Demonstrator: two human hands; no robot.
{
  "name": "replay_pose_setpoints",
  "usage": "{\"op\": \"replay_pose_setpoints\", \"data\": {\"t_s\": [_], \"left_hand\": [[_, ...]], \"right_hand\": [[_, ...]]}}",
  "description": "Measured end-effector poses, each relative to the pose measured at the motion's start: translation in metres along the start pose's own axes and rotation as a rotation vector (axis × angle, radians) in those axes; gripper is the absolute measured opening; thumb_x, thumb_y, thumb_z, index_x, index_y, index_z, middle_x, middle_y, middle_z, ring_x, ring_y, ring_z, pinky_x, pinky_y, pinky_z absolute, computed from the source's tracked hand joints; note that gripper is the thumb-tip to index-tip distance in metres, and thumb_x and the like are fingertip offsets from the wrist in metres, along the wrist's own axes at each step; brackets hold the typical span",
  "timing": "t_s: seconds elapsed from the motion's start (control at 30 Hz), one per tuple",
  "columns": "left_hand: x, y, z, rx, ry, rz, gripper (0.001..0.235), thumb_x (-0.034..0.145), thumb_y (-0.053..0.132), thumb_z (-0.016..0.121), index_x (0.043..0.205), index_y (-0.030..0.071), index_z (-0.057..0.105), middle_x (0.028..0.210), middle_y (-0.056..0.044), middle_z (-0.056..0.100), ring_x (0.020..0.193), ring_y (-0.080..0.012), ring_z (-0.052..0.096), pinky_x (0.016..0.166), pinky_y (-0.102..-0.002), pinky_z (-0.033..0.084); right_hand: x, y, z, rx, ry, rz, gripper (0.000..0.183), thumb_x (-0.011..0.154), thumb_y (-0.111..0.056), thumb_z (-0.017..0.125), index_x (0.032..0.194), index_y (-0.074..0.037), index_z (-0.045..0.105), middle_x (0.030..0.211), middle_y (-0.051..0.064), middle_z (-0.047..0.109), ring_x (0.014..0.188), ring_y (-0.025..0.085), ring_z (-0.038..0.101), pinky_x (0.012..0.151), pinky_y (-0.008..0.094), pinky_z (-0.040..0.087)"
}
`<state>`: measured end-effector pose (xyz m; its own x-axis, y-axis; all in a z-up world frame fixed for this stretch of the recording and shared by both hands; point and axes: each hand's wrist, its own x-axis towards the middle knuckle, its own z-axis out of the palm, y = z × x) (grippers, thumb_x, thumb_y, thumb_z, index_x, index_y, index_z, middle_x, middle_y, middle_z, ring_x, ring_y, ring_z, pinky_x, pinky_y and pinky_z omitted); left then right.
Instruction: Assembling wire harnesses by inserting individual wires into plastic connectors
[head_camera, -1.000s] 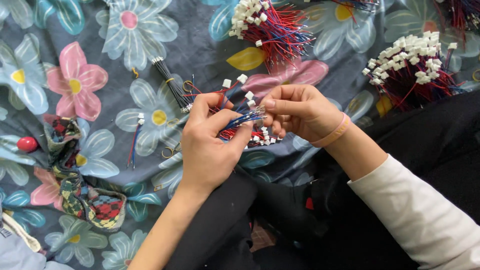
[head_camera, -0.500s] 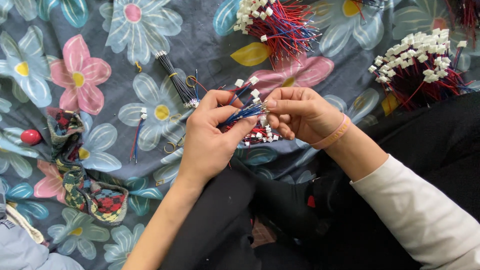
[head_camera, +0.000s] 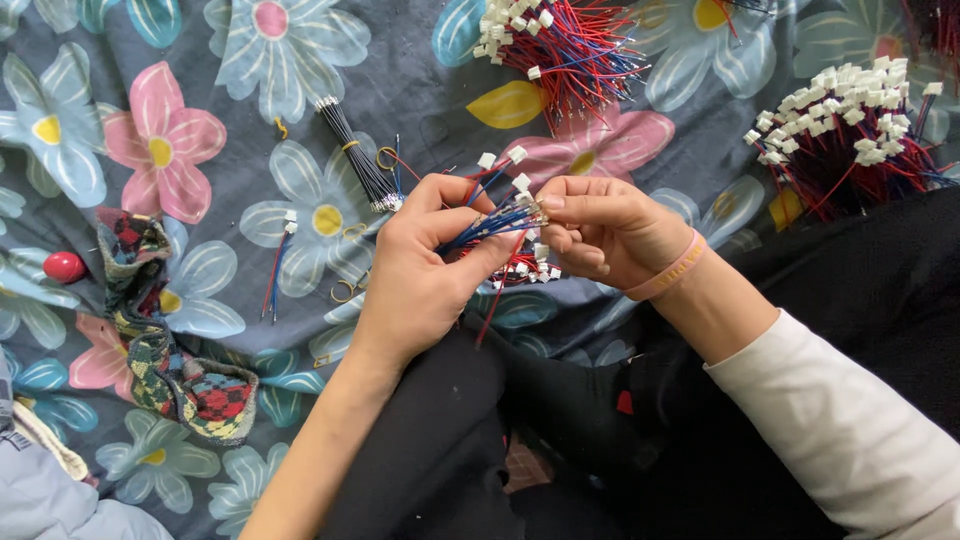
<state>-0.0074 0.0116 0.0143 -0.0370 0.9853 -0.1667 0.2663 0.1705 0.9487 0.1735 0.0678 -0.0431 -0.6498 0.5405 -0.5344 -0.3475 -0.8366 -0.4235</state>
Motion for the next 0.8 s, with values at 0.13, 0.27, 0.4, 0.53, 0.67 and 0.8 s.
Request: {"op": "replay_pose_setpoints", "data": {"t_s": [0.13, 0.27, 0.4, 0.53, 0.67, 0.8], "left_hand": [[0.000, 0.002, -0.001, 0.036, 0.009, 0.014, 0.004, 0.077, 0.013, 0.070, 0.073, 0.011, 0.069, 0.090, -0.003, 0.056, 0.081, -0.0168, 0.056, 0.072, -0.024, 0.044], [0.000, 0.001, 0.000, 0.090, 0.042, 0.029, 0.006, 0.076, 0.014, 0.070, 0.072, 0.010, 0.068, 0.089, -0.004, 0.055, 0.079, -0.0179, 0.057, 0.070, -0.024, 0.045], [-0.001, 0.000, 0.003, 0.115, 0.071, 0.026, 0.006, 0.075, 0.013, 0.070, 0.070, 0.010, 0.068, 0.088, -0.004, 0.055, 0.077, -0.0181, 0.057, 0.069, -0.025, 0.045], [0.001, 0.000, 0.004, 0.118, 0.091, 0.016, 0.007, 0.073, 0.013, 0.070, 0.068, 0.009, 0.066, 0.087, -0.004, 0.055, 0.077, -0.0196, 0.057, 0.068, -0.026, 0.045], [-0.001, -0.002, 0.008, 0.035, 0.107, -0.034, 0.006, 0.074, 0.013, 0.070, 0.068, 0.010, 0.067, 0.087, -0.003, 0.055, 0.079, -0.0157, 0.056, 0.068, -0.022, 0.045], [-0.002, -0.002, 0.010, -0.011, 0.123, -0.049, 0.006, 0.074, 0.012, 0.069, 0.069, 0.009, 0.067, 0.087, -0.003, 0.054, 0.080, -0.0133, 0.054, 0.068, -0.021, 0.046]], "right_hand": [[0.000, 0.001, 0.000, -0.028, 0.021, 0.011, 0.008, 0.083, -0.006, 0.059, 0.082, 0.001, 0.055, 0.055, 0.012, 0.050, 0.033, 0.006, 0.040, 0.030, 0.017, 0.027], [0.001, 0.005, -0.002, -0.040, 0.043, -0.012, 0.010, 0.083, -0.007, 0.062, 0.082, 0.001, 0.056, 0.054, 0.014, 0.050, 0.032, 0.007, 0.038, 0.030, 0.018, 0.027], [0.002, 0.006, -0.001, -0.070, 0.072, -0.055, 0.011, 0.083, -0.009, 0.063, 0.083, 0.000, 0.057, 0.053, 0.013, 0.050, 0.033, 0.007, 0.034, 0.031, 0.018, 0.025], [-0.001, 0.006, 0.008, -0.115, 0.110, -0.095, 0.013, 0.081, -0.009, 0.065, 0.080, 0.000, 0.057, 0.051, 0.013, 0.049, 0.033, 0.007, 0.033, 0.031, 0.017, 0.024], [-0.001, 0.009, 0.010, -0.140, 0.129, -0.129, 0.013, 0.081, -0.009, 0.065, 0.079, 0.000, 0.057, 0.050, 0.013, 0.049, 0.033, 0.007, 0.033, 0.031, 0.016, 0.023], [-0.001, 0.013, 0.012, -0.129, 0.143, -0.155, 0.013, 0.081, -0.009, 0.066, 0.079, 0.000, 0.057, 0.049, 0.012, 0.049, 0.033, 0.006, 0.032, 0.031, 0.016, 0.023]]}}
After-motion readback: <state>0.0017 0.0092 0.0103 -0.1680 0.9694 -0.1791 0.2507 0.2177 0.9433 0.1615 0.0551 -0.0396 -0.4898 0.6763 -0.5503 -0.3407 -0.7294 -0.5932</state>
